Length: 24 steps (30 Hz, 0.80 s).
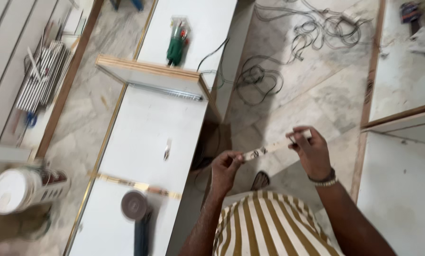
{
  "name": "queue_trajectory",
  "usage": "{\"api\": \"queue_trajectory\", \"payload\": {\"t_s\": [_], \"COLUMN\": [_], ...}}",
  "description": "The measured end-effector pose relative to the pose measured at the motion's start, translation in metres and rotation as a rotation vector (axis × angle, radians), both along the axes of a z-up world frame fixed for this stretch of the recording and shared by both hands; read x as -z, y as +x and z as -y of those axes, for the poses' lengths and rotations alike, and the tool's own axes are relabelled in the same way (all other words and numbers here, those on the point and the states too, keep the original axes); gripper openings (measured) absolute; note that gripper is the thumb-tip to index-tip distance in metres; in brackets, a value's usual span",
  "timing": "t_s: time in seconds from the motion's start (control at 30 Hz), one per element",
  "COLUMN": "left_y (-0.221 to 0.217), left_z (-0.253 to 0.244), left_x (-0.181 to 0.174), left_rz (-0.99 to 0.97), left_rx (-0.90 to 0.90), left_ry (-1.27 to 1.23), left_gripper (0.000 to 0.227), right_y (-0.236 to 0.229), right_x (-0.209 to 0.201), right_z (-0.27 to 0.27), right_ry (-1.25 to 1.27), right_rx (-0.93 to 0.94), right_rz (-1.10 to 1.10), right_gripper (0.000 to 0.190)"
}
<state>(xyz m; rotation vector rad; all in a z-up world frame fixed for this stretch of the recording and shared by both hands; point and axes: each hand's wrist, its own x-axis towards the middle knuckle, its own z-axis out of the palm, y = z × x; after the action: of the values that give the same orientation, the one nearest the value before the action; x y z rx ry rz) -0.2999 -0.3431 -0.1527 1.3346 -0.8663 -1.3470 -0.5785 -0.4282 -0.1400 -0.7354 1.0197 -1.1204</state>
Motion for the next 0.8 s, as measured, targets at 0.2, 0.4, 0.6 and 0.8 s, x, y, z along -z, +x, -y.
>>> {"api": "queue_trajectory", "payload": {"t_s": [0.2, 0.4, 0.6, 0.8], "left_y": [-0.065, -0.123, -0.145, -0.143], "left_z": [0.072, 0.165, 0.305, 0.463], "left_x": [0.002, 0.023, 0.043, 0.034], "left_rz": [0.138, -0.029, -0.018, 0.034], "left_rx": [0.429, 0.544, 0.553, 0.512], "left_ry": [0.358, 0.230, 0.173, 0.194], "left_gripper": [0.022, 0.021, 0.021, 0.023], "right_y": [-0.061, -0.069, -0.066, -0.069], "right_x": [0.024, 0.068, 0.080, 0.049], "right_z": [0.027, 0.072, 0.197, 0.360], "right_ry": [0.084, 0.118, 0.136, -0.061], "right_rx": [0.198, 0.118, -0.022, -0.276], "right_rz": [0.042, -0.183, -0.457, -0.732], "right_gripper": [0.025, 0.023, 0.018, 0.016]}}
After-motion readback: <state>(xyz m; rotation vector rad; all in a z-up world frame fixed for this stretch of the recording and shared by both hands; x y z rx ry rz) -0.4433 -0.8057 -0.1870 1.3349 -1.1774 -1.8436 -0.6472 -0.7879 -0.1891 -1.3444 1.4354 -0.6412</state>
